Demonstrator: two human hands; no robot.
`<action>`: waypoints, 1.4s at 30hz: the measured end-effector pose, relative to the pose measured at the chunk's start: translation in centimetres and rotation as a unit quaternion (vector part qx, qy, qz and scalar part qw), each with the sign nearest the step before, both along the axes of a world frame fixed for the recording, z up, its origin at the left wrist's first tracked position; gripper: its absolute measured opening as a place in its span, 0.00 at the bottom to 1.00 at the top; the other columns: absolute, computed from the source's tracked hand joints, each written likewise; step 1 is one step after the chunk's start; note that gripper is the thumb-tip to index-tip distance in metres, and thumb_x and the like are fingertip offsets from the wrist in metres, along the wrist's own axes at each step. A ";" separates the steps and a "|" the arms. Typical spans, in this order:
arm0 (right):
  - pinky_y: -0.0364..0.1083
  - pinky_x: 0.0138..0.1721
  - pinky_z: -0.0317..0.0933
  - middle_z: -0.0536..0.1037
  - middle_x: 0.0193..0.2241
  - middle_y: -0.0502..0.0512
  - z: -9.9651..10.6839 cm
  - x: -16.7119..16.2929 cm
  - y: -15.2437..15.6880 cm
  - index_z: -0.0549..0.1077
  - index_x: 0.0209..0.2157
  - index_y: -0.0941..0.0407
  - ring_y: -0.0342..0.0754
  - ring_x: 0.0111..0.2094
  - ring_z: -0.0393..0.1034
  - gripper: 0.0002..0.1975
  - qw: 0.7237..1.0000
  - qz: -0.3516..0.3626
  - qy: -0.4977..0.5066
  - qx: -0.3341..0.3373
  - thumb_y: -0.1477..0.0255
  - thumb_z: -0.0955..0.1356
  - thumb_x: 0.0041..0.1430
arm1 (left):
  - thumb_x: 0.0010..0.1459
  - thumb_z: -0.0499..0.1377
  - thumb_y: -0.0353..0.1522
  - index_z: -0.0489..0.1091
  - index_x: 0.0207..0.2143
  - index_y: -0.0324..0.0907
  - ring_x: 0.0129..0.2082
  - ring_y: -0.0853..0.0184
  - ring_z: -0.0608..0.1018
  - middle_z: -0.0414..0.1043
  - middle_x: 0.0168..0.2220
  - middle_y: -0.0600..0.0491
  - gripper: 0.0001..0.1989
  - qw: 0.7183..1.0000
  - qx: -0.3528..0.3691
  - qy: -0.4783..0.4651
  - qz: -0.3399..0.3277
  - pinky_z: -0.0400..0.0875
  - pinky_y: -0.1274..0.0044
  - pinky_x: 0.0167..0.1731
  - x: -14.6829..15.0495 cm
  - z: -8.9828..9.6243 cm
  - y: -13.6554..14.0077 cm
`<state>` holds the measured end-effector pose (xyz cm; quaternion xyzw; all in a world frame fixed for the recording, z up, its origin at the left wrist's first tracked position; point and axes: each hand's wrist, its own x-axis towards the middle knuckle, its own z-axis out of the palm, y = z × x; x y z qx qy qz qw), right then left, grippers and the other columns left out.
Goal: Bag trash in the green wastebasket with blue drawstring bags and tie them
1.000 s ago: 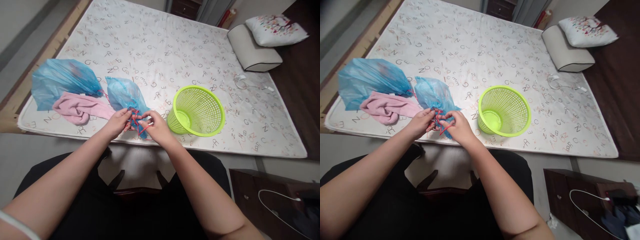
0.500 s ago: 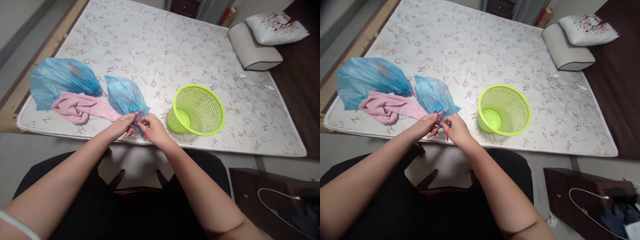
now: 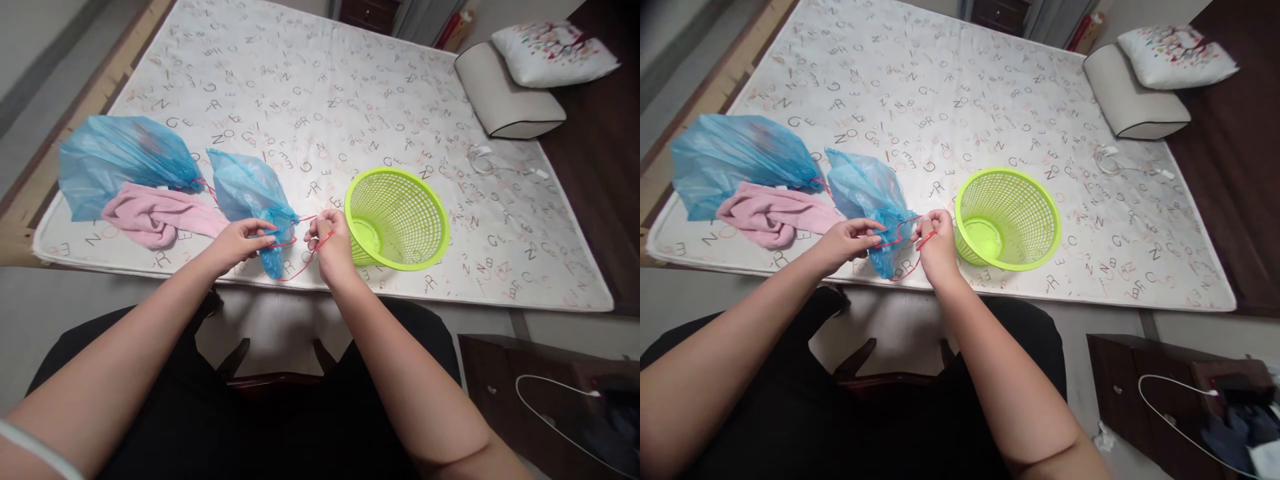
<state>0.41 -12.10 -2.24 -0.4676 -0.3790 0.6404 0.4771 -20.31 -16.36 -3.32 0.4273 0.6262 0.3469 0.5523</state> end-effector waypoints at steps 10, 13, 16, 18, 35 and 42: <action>0.37 0.22 0.57 0.74 0.35 0.47 0.7 0.8 0.7 0.64 0.38 0.51 0.37 0.26 0.66 0.07 0.994 -0.082 0.069 0.032 0.67 0.67 0.67 | 0.53 0.68 0.46 0.73 0.30 0.42 0.23 0.69 0.70 0.70 0.26 0.55 0.17 0.987 0.008 0.114 0.115 0.65 0.79 0.21 -1.1 -1.9 0.4; 0.37 0.23 0.59 0.77 0.41 0.50 0.9 0.8 0.7 0.64 0.38 0.51 0.38 0.30 0.71 0.07 0.994 -0.086 0.065 0.010 0.65 0.68 0.67 | 0.53 0.67 0.44 0.73 0.32 0.42 0.23 0.68 0.72 0.71 0.25 0.55 0.15 0.979 0.011 0.102 0.176 0.67 0.77 0.23 -1.5 -2.4 0.7; 0.38 0.26 0.63 0.79 0.45 0.52 0.8 0.7 0.5 0.64 0.39 0.50 0.41 0.36 0.75 0.09 0.996 -0.071 0.057 -0.009 0.62 0.68 0.67 | 0.54 0.66 0.44 0.77 0.37 0.42 0.30 0.63 0.78 0.77 0.31 0.52 0.15 0.977 0.038 0.119 0.172 0.73 0.73 0.33 -1.6 -2.8 0.8; 0.39 0.28 0.65 0.79 0.47 0.53 0.8 0.6 0.4 0.63 0.39 0.50 0.43 0.39 0.77 0.10 0.997 -0.059 0.053 -0.010 0.61 0.68 0.67 | 0.56 0.65 0.45 0.79 0.39 0.42 0.39 0.58 0.81 0.81 0.37 0.49 0.17 0.973 0.059 0.163 0.149 0.75 0.69 0.43 -1.4 -2.7 0.6; 0.36 0.16 0.54 0.81 0.34 0.47 1.2 0.0 -0.4 0.62 0.38 0.50 0.38 0.21 0.72 0.15 0.993 0.093 0.075 -0.019 0.60 0.71 0.66 | 0.55 0.67 0.45 0.70 0.29 0.42 0.42 0.58 0.82 0.81 0.36 0.48 0.16 0.968 0.122 -0.126 0.179 0.77 0.66 0.47 0.9 -0.4 0.3; 0.36 0.20 0.57 0.79 0.32 0.46 1.0 0.1 -0.2 0.63 0.37 0.51 0.37 0.22 0.68 0.09 0.996 0.037 0.080 -0.028 0.65 0.69 0.69 | 0.62 0.60 0.44 0.60 0.27 0.46 0.17 0.70 0.65 0.47 0.14 0.63 0.17 0.952 0.045 -0.177 0.244 0.73 0.75 0.29 0.2 1.6 0.8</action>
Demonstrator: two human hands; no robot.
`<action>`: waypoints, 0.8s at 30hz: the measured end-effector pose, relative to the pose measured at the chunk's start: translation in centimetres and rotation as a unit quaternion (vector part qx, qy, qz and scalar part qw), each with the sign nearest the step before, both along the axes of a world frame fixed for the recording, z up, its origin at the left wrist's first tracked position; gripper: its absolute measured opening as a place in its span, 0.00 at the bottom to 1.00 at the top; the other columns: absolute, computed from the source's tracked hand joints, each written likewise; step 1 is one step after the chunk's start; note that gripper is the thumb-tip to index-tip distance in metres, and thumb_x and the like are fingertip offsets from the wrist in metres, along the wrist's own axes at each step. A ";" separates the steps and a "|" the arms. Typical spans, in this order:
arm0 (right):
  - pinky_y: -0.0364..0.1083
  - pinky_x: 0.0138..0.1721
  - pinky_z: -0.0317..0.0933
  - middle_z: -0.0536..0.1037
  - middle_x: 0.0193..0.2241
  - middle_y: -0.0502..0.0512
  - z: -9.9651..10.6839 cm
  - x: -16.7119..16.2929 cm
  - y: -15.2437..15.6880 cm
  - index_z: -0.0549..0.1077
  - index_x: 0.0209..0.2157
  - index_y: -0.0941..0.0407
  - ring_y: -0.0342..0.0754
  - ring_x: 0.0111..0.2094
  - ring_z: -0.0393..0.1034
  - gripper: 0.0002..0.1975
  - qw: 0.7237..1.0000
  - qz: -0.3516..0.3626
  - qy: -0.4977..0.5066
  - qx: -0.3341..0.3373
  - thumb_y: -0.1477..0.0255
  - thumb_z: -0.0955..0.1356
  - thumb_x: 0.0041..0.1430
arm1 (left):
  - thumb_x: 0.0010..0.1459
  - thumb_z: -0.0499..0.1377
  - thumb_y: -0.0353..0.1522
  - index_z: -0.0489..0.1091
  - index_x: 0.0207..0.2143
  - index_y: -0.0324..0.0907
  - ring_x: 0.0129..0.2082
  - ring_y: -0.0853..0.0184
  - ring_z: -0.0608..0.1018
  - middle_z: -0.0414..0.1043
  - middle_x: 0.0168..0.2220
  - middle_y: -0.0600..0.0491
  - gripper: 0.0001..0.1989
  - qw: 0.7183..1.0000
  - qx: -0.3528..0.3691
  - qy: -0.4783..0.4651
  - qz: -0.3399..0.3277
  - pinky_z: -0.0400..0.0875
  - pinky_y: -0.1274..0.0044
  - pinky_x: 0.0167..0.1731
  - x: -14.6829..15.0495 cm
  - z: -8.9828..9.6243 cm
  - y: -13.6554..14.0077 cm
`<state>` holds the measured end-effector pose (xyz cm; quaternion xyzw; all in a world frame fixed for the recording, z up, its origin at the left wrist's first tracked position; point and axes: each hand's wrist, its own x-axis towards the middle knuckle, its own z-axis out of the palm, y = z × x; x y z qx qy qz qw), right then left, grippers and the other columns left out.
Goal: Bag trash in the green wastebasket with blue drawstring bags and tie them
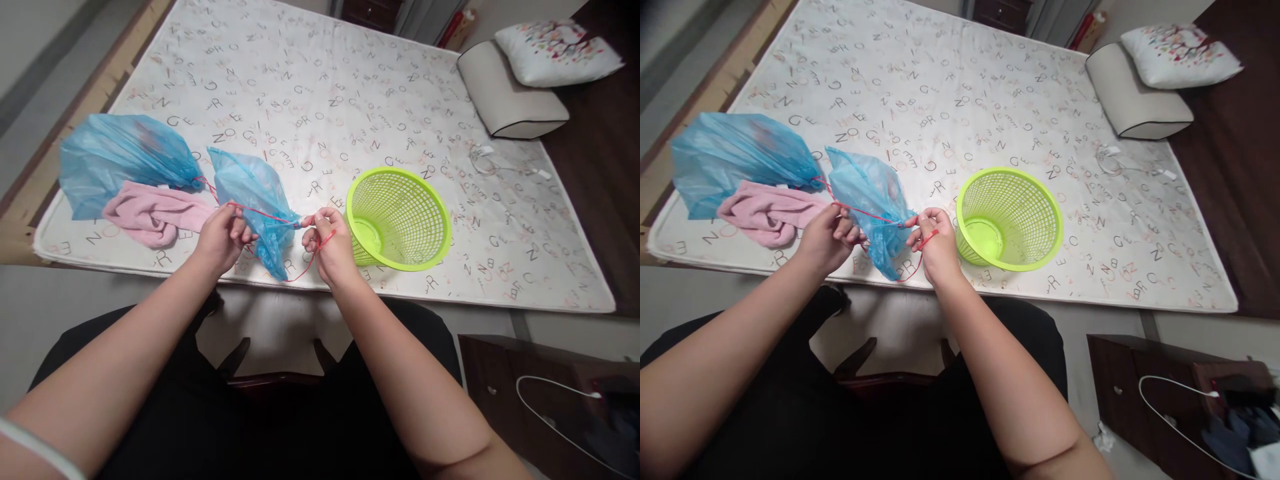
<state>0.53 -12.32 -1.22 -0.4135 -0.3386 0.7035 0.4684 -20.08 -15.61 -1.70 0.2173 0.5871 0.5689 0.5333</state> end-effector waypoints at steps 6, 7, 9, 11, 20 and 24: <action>0.39 0.26 0.65 0.82 0.38 0.50 0.1 0.2 0.1 0.62 0.38 0.50 0.42 0.32 0.77 0.11 0.999 -0.033 0.005 -0.043 0.64 0.69 0.68 | 0.68 0.52 0.54 0.64 0.29 0.44 0.12 0.76 0.48 0.62 0.19 0.59 0.24 0.997 -0.037 -0.054 0.035 0.58 0.78 0.16 -1.5 -0.1 0.2; 0.39 0.27 0.65 0.82 0.38 0.50 0.1 0.1 0.1 0.62 0.38 0.50 0.43 0.33 0.78 0.11 0.998 -0.033 0.007 -0.046 0.63 0.69 0.68 | 0.69 0.50 0.54 0.66 0.30 0.44 0.12 0.76 0.50 0.68 0.22 0.56 0.25 0.995 -0.037 -0.083 0.039 0.58 0.78 0.16 -1.6 -0.1 0.1; 0.40 0.28 0.66 0.82 0.38 0.50 0.0 0.1 0.1 0.63 0.39 0.50 0.44 0.34 0.78 0.10 0.998 -0.033 0.013 -0.044 0.64 0.69 0.68 | 0.71 0.45 0.54 0.70 0.34 0.43 0.15 0.73 0.62 0.76 0.30 0.50 0.27 0.990 -0.027 -0.136 0.038 0.63 0.77 0.18 -1.4 0.1 -0.1; 0.40 0.31 0.68 0.82 0.37 0.50 -0.2 0.1 0.1 0.62 0.39 0.51 0.44 0.36 0.80 0.10 0.998 -0.032 0.019 -0.043 0.64 0.69 0.68 | 0.70 0.45 0.54 0.74 0.40 0.44 0.28 0.63 0.79 0.81 0.40 0.45 0.28 0.986 -0.001 -0.164 0.022 0.73 0.73 0.25 -1.1 0.3 -0.4; 0.41 0.33 0.71 0.80 0.39 0.49 -0.1 0.0 0.1 0.62 0.39 0.51 0.43 0.34 0.81 0.10 0.996 -0.024 0.044 -0.072 0.65 0.69 0.68 | 0.61 0.46 0.65 0.73 0.57 0.51 0.54 0.44 0.80 0.80 0.51 0.40 0.38 0.998 0.016 0.015 -0.052 0.77 0.56 0.41 0.6 2.1 -0.9; 0.37 0.16 0.50 0.76 0.28 0.44 0.0 0.7 0.8 0.63 0.36 0.52 0.35 0.14 0.58 0.08 0.994 -0.037 0.010 -0.104 0.67 0.68 0.66 | 0.68 0.39 0.60 0.73 0.55 0.52 0.61 0.48 0.76 0.72 0.65 0.46 0.35 0.992 0.095 -0.069 -0.039 0.76 0.56 0.50 -1.9 2.6 -0.6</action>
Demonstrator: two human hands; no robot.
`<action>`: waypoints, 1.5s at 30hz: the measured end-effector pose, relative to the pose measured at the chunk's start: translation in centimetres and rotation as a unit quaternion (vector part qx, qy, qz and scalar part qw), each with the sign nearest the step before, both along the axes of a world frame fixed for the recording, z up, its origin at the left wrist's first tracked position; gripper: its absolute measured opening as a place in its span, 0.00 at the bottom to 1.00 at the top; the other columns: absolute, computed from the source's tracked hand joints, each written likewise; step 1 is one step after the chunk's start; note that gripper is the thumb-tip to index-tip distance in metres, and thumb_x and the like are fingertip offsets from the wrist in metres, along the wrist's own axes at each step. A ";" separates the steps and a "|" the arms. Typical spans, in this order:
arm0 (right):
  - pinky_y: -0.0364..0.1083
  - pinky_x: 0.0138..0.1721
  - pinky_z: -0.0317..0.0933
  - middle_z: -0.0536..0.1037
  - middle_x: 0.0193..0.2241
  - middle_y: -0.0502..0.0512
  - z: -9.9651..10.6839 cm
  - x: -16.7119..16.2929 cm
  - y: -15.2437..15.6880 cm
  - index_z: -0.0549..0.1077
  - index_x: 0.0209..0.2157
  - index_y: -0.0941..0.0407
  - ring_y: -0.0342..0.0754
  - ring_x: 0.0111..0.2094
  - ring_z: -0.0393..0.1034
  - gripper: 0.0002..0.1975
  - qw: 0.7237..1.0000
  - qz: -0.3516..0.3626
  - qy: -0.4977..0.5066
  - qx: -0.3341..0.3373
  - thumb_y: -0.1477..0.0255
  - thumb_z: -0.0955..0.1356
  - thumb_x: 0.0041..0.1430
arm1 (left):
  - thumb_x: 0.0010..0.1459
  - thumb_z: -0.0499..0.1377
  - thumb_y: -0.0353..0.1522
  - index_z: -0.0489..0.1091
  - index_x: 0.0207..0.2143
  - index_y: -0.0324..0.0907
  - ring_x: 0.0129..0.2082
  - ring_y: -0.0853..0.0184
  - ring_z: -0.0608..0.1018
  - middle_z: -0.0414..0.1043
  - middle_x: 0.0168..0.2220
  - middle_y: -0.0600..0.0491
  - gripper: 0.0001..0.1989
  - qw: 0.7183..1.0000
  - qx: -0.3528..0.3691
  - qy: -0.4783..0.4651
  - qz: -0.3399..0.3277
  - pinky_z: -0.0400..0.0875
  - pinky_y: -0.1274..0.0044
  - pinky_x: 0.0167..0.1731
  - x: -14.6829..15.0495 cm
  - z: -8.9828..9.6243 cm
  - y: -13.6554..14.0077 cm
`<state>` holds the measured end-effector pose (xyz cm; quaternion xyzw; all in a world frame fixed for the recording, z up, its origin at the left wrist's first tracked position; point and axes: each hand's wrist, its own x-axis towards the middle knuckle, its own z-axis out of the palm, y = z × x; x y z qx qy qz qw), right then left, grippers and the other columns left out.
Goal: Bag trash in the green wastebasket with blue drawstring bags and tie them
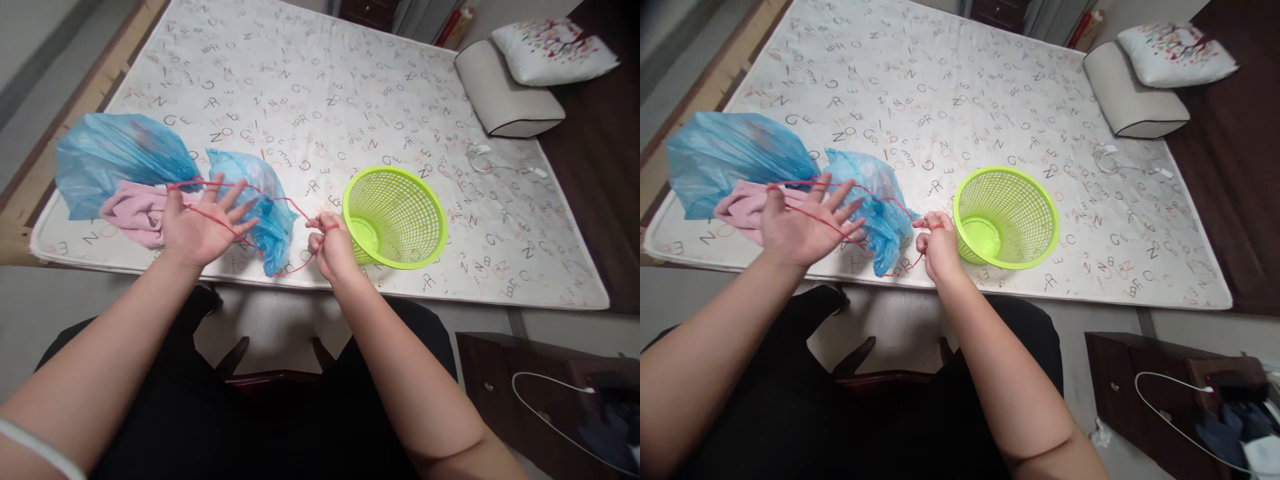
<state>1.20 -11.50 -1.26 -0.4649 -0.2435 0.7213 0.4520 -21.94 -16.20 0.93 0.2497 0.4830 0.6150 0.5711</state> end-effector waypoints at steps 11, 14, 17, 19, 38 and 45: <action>0.38 0.15 0.38 0.68 0.18 0.41 1.6 1.0 0.6 0.65 0.33 0.53 0.35 0.12 0.46 0.09 0.995 0.089 0.049 0.011 0.65 0.68 0.64 | 0.71 0.47 0.37 0.69 0.53 0.45 0.17 0.79 0.56 0.73 0.65 0.52 0.16 0.986 0.001 -0.035 0.162 0.53 0.85 0.13 -8.2 0.9 0.7; 0.38 0.15 0.37 0.71 0.20 0.41 1.6 1.3 1.0 0.66 0.35 0.52 0.34 0.12 0.45 0.07 0.997 0.059 0.046 0.013 0.66 0.69 0.62 | 0.56 0.53 0.23 0.67 0.55 0.48 0.19 0.80 0.62 0.74 0.64 0.54 0.24 0.980 0.000 -0.061 0.188 0.55 0.87 0.15 -8.1 1.4 0.4; 0.38 0.16 0.36 0.73 0.21 0.42 1.6 1.7 1.3 0.67 0.38 0.52 0.35 0.12 0.43 0.05 0.997 0.050 0.050 0.017 0.67 0.67 0.62 | 0.45 0.54 0.18 0.64 0.60 0.53 0.26 0.78 0.72 0.74 0.63 0.57 0.40 0.977 -0.008 -0.041 0.207 0.60 0.87 0.19 -8.4 1.7 0.6; 0.39 0.16 0.36 0.74 0.23 0.43 1.7 1.9 1.3 0.69 0.39 0.52 0.35 0.12 0.43 0.05 0.997 0.058 0.053 0.023 0.67 0.66 0.61 | 0.43 0.54 0.19 0.64 0.60 0.52 0.24 0.77 0.69 0.79 0.56 0.58 0.40 0.975 -0.016 -0.016 0.219 0.58 0.86 0.18 -8.5 1.7 0.8; 0.51 0.39 0.75 0.83 0.41 0.63 2.5 2.6 0.1 0.78 0.35 0.56 0.54 0.41 0.81 0.35 0.909 0.398 0.092 0.084 0.37 0.63 0.59 | 0.44 0.75 0.45 0.60 0.70 0.41 0.42 0.53 0.82 0.79 0.43 0.45 0.54 0.848 -0.147 0.480 -0.170 0.74 0.68 0.44 -0.2 -7.0 -0.4; 0.54 0.56 0.69 0.81 0.46 0.59 -1.9 0.5 -0.8 0.77 0.43 0.55 0.53 0.49 0.76 0.10 0.858 0.281 -0.345 0.259 0.65 0.70 0.63 | 0.47 0.69 0.41 0.73 0.48 0.41 0.37 0.59 0.80 0.79 0.35 0.51 0.25 0.917 -0.145 0.334 -0.160 0.72 0.71 0.40 0.6 -9.6 0.2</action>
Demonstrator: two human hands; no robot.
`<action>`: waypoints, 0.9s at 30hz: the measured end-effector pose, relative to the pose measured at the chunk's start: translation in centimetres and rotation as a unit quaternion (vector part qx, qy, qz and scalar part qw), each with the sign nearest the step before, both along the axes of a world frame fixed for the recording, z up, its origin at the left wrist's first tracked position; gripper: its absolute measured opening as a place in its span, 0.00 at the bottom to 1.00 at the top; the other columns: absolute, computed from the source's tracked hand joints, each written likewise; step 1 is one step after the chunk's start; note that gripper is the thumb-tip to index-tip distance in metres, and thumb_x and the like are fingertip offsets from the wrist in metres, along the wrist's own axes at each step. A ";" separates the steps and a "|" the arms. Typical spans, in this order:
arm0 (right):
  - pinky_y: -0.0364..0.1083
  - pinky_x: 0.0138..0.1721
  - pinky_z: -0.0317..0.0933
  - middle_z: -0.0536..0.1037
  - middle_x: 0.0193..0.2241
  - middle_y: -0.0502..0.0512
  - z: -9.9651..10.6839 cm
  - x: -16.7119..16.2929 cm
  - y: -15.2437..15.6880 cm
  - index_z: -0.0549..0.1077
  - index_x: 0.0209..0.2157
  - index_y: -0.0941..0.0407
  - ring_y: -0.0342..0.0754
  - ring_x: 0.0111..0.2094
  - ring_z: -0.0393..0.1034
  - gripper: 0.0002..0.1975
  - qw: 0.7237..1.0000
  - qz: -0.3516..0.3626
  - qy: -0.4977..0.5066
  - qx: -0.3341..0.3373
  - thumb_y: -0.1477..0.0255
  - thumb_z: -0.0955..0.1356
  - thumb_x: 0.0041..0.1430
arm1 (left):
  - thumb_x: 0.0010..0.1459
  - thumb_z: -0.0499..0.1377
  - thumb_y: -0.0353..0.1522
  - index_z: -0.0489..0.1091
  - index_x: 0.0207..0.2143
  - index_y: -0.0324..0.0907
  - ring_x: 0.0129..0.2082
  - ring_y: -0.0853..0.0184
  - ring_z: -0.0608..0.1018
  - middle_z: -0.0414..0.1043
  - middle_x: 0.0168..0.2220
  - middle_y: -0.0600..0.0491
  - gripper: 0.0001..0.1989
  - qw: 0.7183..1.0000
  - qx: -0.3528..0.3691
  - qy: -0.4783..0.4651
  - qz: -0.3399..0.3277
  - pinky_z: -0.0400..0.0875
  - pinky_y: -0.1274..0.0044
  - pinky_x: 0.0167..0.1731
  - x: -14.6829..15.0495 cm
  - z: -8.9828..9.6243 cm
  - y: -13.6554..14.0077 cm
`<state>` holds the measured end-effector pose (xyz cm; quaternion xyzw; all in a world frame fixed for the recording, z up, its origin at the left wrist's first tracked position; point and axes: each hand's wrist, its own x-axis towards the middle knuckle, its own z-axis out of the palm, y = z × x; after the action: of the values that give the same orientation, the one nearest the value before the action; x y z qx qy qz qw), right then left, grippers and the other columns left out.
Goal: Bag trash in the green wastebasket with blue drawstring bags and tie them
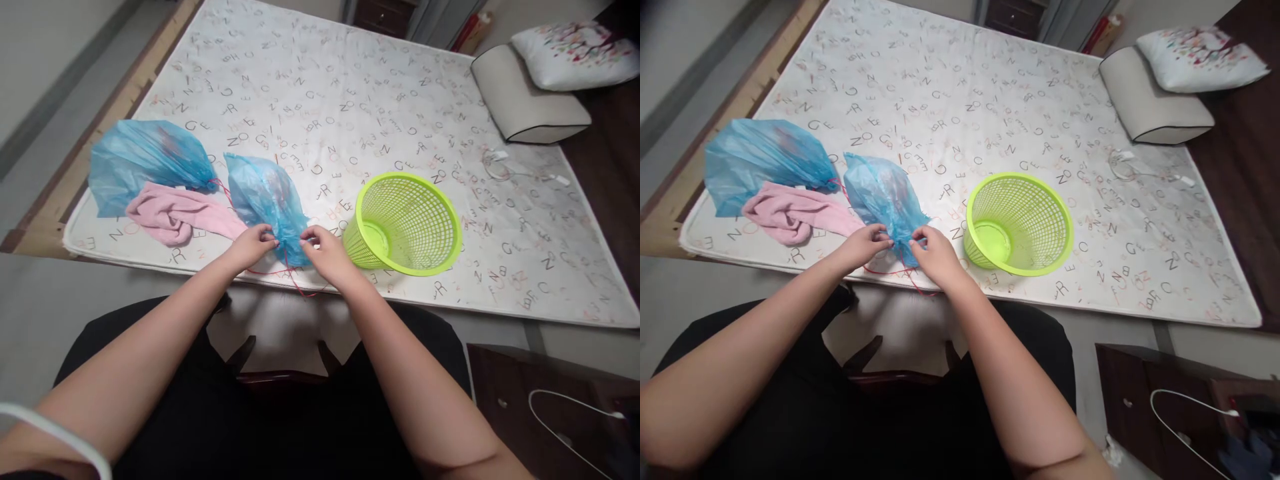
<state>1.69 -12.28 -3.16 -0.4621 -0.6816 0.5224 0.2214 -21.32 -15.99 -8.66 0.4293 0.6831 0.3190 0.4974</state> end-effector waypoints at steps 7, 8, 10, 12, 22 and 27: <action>0.52 0.50 0.67 0.79 0.47 0.58 -2.5 -1.9 -1.3 0.71 0.58 0.55 0.52 0.45 0.75 0.27 0.998 0.040 -0.040 0.019 0.63 0.75 0.59 | 0.49 0.71 0.41 0.71 0.28 0.40 0.29 0.67 0.75 0.72 0.27 0.55 0.16 0.991 0.021 -0.121 -0.052 0.69 0.74 0.34 1.1 2.6 -0.1; 0.50 0.46 0.66 0.79 0.42 0.54 -2.1 -1.9 -1.3 0.73 0.55 0.54 0.50 0.41 0.74 0.22 0.999 0.034 -0.037 0.004 0.63 0.74 0.60 | 0.49 0.72 0.42 0.72 0.28 0.40 0.29 0.66 0.75 0.73 0.26 0.55 0.17 0.991 0.017 -0.123 -0.053 0.69 0.74 0.34 1.0 2.9 -0.1; 0.48 0.43 0.64 0.78 0.35 0.50 -1.2 -1.8 -1.0 0.76 0.45 0.54 0.47 0.36 0.72 0.12 1.000 0.018 -0.022 -0.006 0.63 0.71 0.63 | 0.47 0.74 0.43 0.73 0.28 0.40 0.29 0.66 0.76 0.73 0.27 0.54 0.18 0.990 0.008 -0.137 -0.041 0.70 0.75 0.34 0.8 3.2 -0.2; 0.47 0.40 0.62 0.76 0.32 0.48 -0.5 -1.5 -0.7 0.75 0.38 0.54 0.46 0.35 0.70 0.09 1.000 0.002 0.005 -0.018 0.63 0.70 0.63 | 0.46 0.75 0.44 0.75 0.30 0.40 0.31 0.65 0.78 0.75 0.29 0.53 0.20 0.986 0.001 -0.162 -0.022 0.72 0.74 0.36 0.5 3.4 -0.2; 0.46 0.35 0.62 0.70 0.26 0.44 -1.3 -1.9 0.0 0.65 0.34 0.51 0.45 0.29 0.66 0.15 0.975 -0.086 0.169 -0.119 0.55 0.69 0.62 | 0.46 0.75 0.48 0.65 0.37 0.43 0.43 0.61 0.82 0.76 0.43 0.51 0.28 0.964 0.061 -0.251 0.068 0.76 0.71 0.41 1.8 3.1 -0.1; 0.44 0.36 0.64 0.75 0.30 0.44 -0.9 -2.0 0.1 0.65 0.37 0.51 0.43 0.31 0.69 0.16 0.951 -0.076 0.253 -0.159 0.61 0.74 0.54 | 0.40 0.77 0.36 0.70 0.47 0.43 0.36 0.64 0.78 0.75 0.39 0.53 0.31 0.986 0.060 -0.158 -0.016 0.73 0.72 0.38 3.1 2.4 -0.6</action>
<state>-0.29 -12.19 -4.09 -0.3941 -0.4745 0.7054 0.3493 -18.20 -16.61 -6.23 0.4130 0.5690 0.4152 0.5773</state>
